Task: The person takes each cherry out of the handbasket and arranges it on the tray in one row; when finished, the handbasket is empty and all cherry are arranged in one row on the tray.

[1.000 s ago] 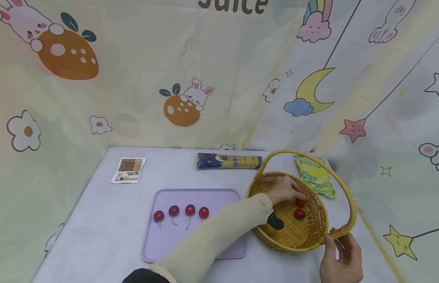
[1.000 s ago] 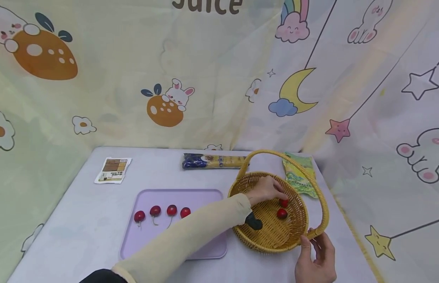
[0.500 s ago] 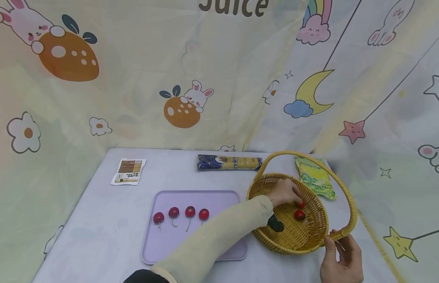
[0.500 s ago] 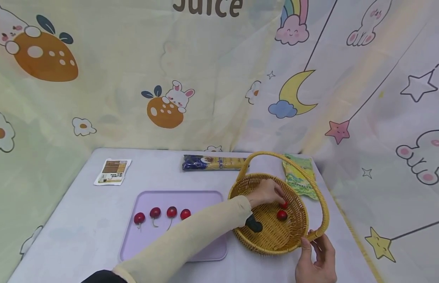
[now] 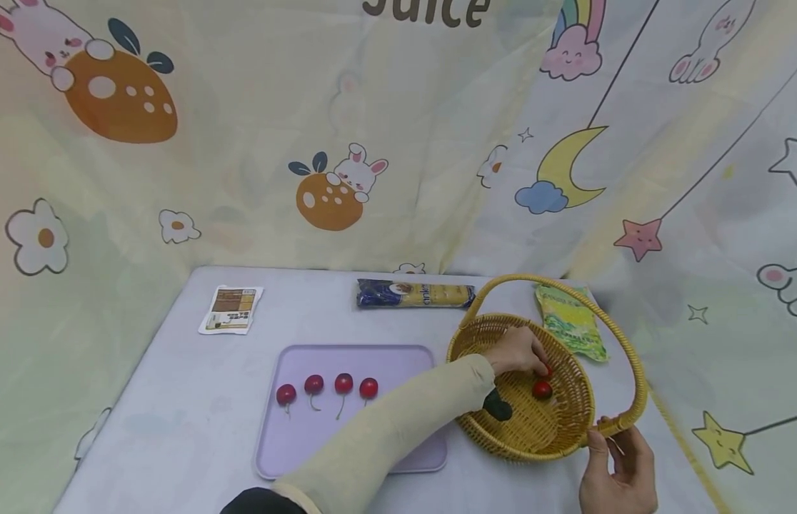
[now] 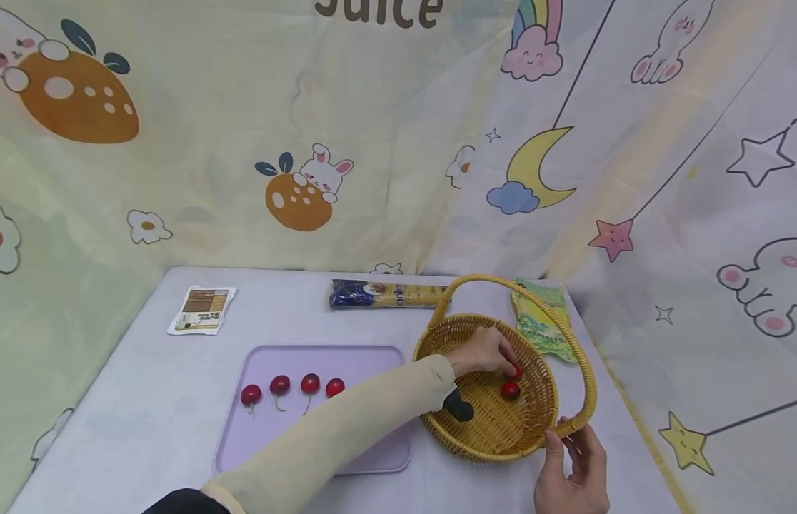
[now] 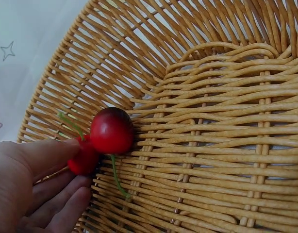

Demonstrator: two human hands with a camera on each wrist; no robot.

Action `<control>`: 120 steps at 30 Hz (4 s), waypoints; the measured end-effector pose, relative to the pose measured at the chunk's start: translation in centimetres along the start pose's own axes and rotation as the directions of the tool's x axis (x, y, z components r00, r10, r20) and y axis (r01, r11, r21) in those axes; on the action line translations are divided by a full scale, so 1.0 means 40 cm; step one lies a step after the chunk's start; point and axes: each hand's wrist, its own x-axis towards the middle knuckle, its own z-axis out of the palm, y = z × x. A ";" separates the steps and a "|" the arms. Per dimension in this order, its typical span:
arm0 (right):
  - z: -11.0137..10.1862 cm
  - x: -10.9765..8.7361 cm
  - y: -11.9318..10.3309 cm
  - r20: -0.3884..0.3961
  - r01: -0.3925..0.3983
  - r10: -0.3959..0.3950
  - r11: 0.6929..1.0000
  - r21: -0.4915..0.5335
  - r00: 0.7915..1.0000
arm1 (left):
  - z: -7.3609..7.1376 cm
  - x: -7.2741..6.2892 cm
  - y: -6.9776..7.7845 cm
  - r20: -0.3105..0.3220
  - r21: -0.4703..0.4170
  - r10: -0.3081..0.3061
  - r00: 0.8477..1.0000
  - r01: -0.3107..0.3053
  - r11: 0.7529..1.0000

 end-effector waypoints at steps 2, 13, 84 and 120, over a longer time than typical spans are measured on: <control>0.006 -0.004 0.000 0.005 0.000 0.000 1.000 0.006 1.000 | -0.010 -0.005 -0.009 0.001 -0.004 0.014 1.000 -0.014 1.000; 0.004 -0.013 -0.009 0.011 -0.015 0.016 0.999 -0.041 1.000 | -0.145 -0.099 0.007 0.068 -0.069 0.160 0.985 -0.155 0.985; -0.002 0.006 0.003 -0.007 -0.076 0.076 0.997 0.009 0.997 | -0.422 -0.476 -0.334 0.049 0.148 0.141 0.989 -0.146 0.978; 0.004 0.015 0.019 0.001 0.040 -0.040 0.992 0.122 0.999 | -0.126 -0.145 -0.009 0.089 0.001 0.166 0.982 -0.167 0.986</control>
